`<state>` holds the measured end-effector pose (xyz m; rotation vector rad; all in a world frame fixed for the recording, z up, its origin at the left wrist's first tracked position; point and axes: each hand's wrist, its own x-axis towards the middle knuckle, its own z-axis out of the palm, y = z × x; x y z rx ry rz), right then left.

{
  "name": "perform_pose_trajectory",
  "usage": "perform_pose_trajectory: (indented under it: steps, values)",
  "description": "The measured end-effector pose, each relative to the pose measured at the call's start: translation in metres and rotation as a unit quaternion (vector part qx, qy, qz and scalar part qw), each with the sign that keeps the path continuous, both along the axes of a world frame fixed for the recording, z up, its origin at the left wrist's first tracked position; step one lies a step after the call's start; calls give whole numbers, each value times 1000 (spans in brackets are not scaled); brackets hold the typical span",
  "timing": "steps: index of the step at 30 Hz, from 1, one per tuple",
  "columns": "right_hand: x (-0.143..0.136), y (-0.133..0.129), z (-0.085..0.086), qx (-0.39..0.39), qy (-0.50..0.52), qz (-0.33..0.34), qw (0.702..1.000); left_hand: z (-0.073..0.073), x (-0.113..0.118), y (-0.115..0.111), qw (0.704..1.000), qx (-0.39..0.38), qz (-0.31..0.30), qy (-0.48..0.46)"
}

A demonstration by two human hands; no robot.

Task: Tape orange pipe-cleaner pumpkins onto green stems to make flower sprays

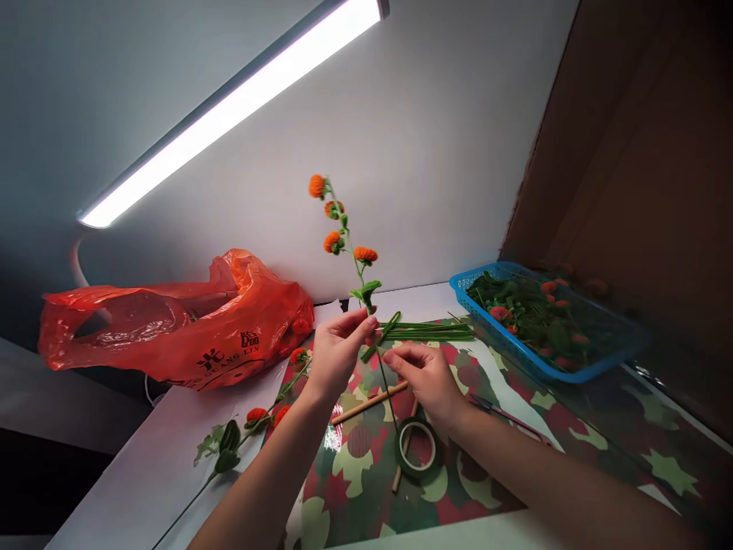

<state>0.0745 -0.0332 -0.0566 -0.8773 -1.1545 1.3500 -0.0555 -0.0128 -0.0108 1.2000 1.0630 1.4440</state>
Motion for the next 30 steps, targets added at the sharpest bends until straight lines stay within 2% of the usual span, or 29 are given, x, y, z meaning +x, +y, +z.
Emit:
perform_pose_trajectory:
  steps: [3,8,13,18,22,24,27,30]
  values:
    - [1,-2,6,-9,-17,11,1000,3,1,-1,999,12,20,25]
    - [7,0,18,-53,-28,98,993,3,-1,0,1000,0,8,16]
    - [13,5,18,-66,-55,188,978,2,-4,2,994,-63,-63,-69]
    - [11,6,13,-47,-27,220,974,4,-4,2,965,-120,-160,-168]
    - [8,5,13,-22,-26,185,982,5,0,-1,943,-120,-211,-227]
    - [8,3,13,-17,-29,136,990,6,4,-4,951,-98,-205,-208]
    - [7,-2,13,14,-59,70,996,4,8,-8,986,-38,-134,-95]
    - [6,-6,14,56,-95,22,994,-1,9,-7,997,-21,-69,-21]
